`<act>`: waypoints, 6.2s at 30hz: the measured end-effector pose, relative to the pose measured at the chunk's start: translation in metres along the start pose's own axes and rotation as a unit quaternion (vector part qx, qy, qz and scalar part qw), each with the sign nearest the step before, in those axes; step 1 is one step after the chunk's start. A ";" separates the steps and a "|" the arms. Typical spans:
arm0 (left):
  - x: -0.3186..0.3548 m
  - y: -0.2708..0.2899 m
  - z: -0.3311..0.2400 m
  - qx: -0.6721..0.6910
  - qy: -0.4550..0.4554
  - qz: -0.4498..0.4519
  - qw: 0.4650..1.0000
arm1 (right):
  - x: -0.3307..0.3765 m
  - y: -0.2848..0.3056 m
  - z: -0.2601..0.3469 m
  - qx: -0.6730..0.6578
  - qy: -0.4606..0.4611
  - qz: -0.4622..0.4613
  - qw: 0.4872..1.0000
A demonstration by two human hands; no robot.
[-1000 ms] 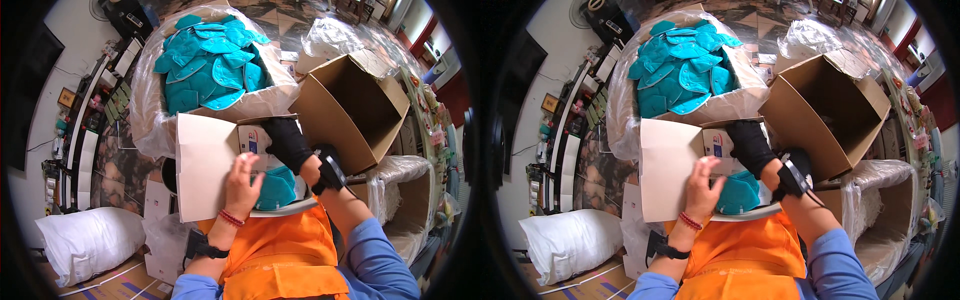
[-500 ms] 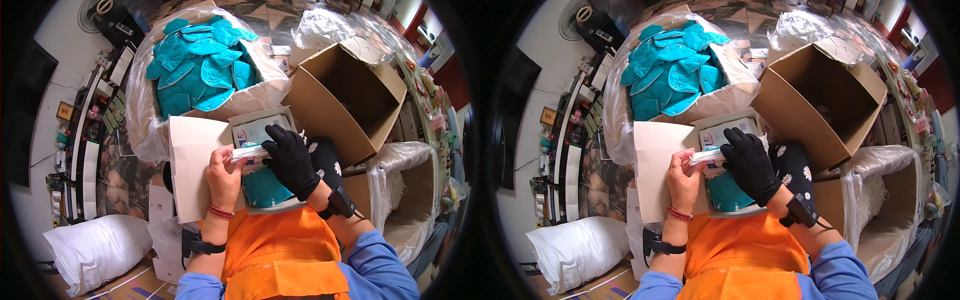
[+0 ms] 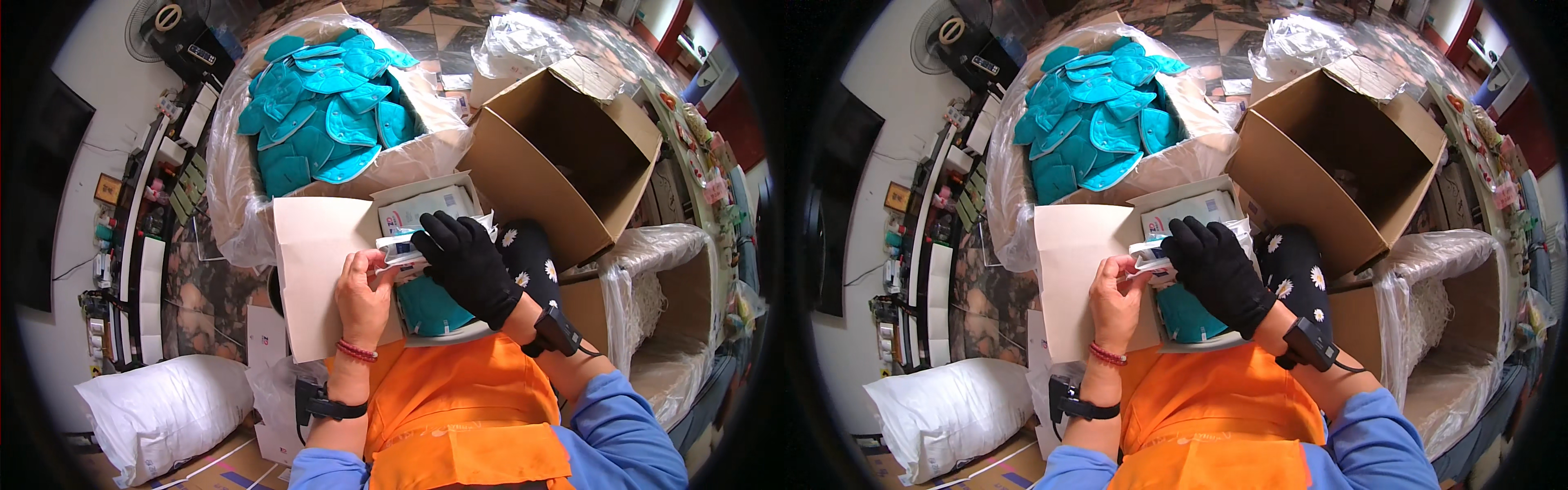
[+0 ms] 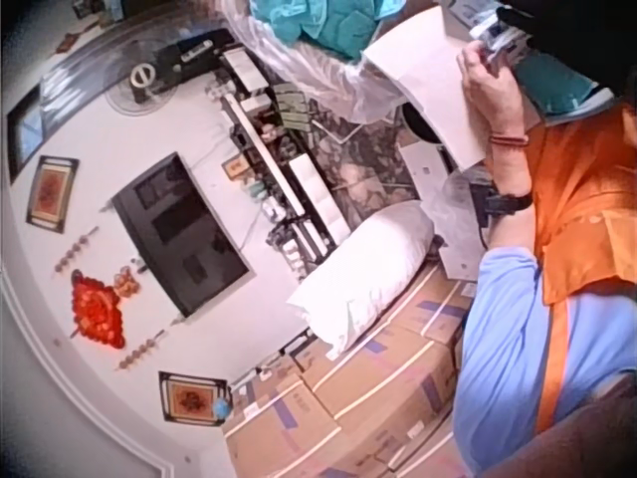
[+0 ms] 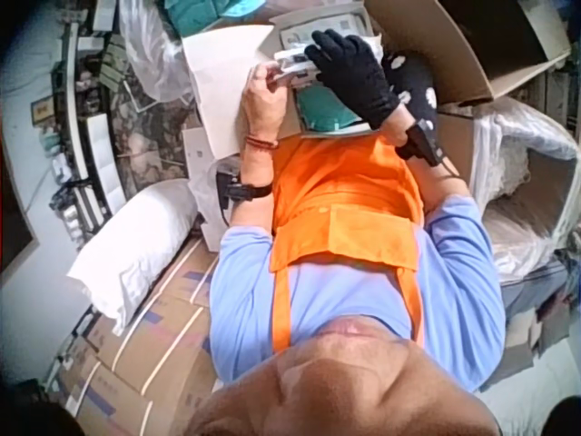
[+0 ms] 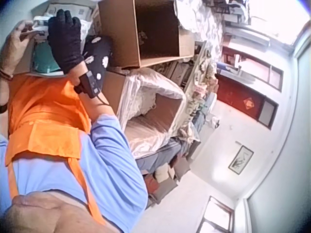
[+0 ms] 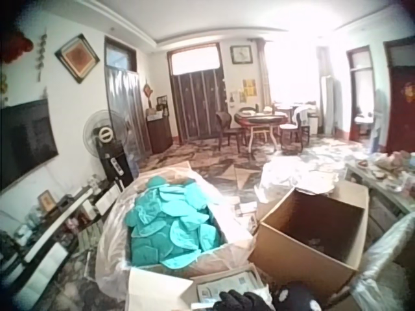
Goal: Packing teal face masks into a USPS Priority Mail box.
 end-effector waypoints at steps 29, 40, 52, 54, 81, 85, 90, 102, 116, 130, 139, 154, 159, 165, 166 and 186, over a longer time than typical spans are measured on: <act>-0.021 0.014 -0.073 0.161 -0.102 0.073 0.979 | -0.016 0.062 -0.015 -0.140 -0.010 0.036 0.989; -0.009 -0.009 -0.080 0.423 0.046 0.129 0.896 | -0.001 0.065 -0.002 -0.071 0.024 0.035 0.997; -0.017 -0.045 -0.027 0.086 0.098 0.074 0.989 | 0.022 0.097 0.039 -0.004 0.173 0.014 0.985; -0.014 -0.045 -0.019 -0.087 0.076 0.061 0.991 | 0.031 0.116 0.050 0.069 0.157 -0.003 0.985; 0.005 -0.016 -0.023 0.494 0.133 0.242 0.825 | -0.011 0.030 -0.020 -0.009 0.008 -0.002 1.000; 0.007 -0.016 -0.024 0.491 0.178 0.289 0.802 | -0.009 0.021 -0.023 -0.016 0.001 0.005 1.000; 0.009 -0.019 -0.021 0.483 0.181 0.320 0.795 | -0.007 0.019 -0.023 -0.050 -0.027 -0.025 0.998; 0.009 -0.045 -0.024 0.355 0.119 0.247 0.894 | -0.014 0.015 -0.018 -0.112 -0.089 -0.059 0.988; 0.000 -0.043 -0.022 0.558 0.229 0.172 0.779 | 0.072 0.010 -0.062 -0.563 -0.432 -0.105 0.696; -0.009 -0.029 -0.045 -0.049 -0.067 0.018 0.996 | 0.103 0.031 -0.105 -0.541 -0.462 -0.185 0.678; -0.003 -0.052 -0.045 0.225 0.061 0.043 0.971 | 0.089 0.034 -0.078 -0.545 -0.442 -0.168 0.692; 0.006 -0.042 -0.019 0.401 0.201 0.138 0.883 | 0.082 0.013 -0.066 -0.547 -0.457 -0.128 0.690; 0.007 -0.046 -0.011 0.404 0.176 0.098 0.892 | 0.081 0.008 -0.063 -0.513 -0.451 -0.078 0.726; 0.004 -0.037 -0.009 0.356 0.180 0.084 0.913 | 0.083 0.007 -0.084 -0.636 -0.436 -0.199 0.605; 0.005 -0.035 -0.005 0.372 0.195 0.053 0.906 | 0.082 0.013 -0.094 -0.673 -0.397 -0.231 0.579; -0.007 -0.027 -0.048 0.158 -0.004 0.132 0.979 | 0.014 0.040 -0.022 -0.351 -0.215 0.034 0.911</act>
Point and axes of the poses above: each hand's wrist, its own x-axis away from the middle knuckle, its own y-axis out of the back of the hand, z = x × y, the point moved 1 cm from there along -x, towards the middle knuckle, and after that the axes turned 7 degrees about z, right-handed, at the moved point
